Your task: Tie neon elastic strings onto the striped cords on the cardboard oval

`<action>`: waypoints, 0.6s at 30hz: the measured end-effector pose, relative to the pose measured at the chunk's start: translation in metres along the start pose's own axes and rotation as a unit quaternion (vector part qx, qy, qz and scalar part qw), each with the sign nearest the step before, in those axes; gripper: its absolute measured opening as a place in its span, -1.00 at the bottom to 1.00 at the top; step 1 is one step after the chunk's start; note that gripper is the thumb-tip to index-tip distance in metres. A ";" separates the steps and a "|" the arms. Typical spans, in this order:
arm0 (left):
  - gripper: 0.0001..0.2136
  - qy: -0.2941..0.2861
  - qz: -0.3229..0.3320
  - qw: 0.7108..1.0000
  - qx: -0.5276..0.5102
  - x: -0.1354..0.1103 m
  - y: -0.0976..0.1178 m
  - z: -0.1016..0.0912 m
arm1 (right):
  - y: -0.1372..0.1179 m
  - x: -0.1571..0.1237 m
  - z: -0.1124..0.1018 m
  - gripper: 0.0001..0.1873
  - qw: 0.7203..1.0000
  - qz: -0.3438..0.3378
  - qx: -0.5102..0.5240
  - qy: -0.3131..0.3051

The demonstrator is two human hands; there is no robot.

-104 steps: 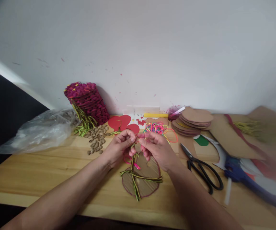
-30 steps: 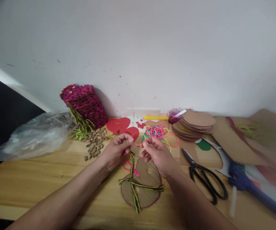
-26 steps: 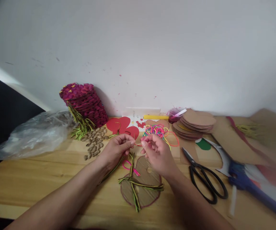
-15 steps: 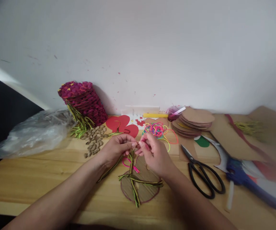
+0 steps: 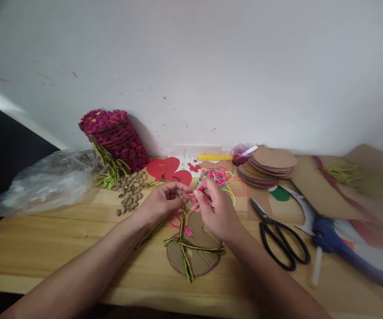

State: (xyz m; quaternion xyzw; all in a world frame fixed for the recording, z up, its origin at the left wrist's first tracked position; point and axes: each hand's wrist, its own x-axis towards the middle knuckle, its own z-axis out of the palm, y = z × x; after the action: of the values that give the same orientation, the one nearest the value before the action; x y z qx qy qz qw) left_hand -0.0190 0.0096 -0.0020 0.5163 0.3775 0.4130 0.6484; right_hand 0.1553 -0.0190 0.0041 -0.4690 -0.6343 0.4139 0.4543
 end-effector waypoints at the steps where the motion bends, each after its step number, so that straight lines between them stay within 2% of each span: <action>1: -0.79 0.015 0.022 1.000 0.016 0.000 -0.001 0.001 | 0.000 -0.001 0.000 -0.81 1.000 -0.001 0.000 -0.003; 5: -0.86 0.080 0.096 0.989 0.082 0.002 -0.005 0.003 | 0.000 -0.003 0.002 -0.82 1.000 -0.006 0.002 -0.018; 9: -0.91 0.093 0.108 0.982 0.123 0.001 -0.007 0.004 | 0.000 -0.004 0.003 -0.83 1.000 -0.019 -0.008 -0.015; 13: -0.87 0.072 0.077 0.992 0.063 -0.001 -0.005 0.006 | 0.000 -0.003 -0.001 -0.84 0.998 -0.028 -0.055 0.017; 18: -0.77 0.078 0.012 0.996 -0.049 0.000 -0.002 0.006 | 0.000 -0.001 -0.005 -0.87 0.990 -0.045 -0.113 0.074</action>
State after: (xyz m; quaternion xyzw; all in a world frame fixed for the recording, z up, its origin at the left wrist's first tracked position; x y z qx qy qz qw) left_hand -0.0132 0.0076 -0.0027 0.4547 0.4001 0.4775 0.6365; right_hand 0.1602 -0.0190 0.0051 -0.5175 -0.6622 0.2831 0.4621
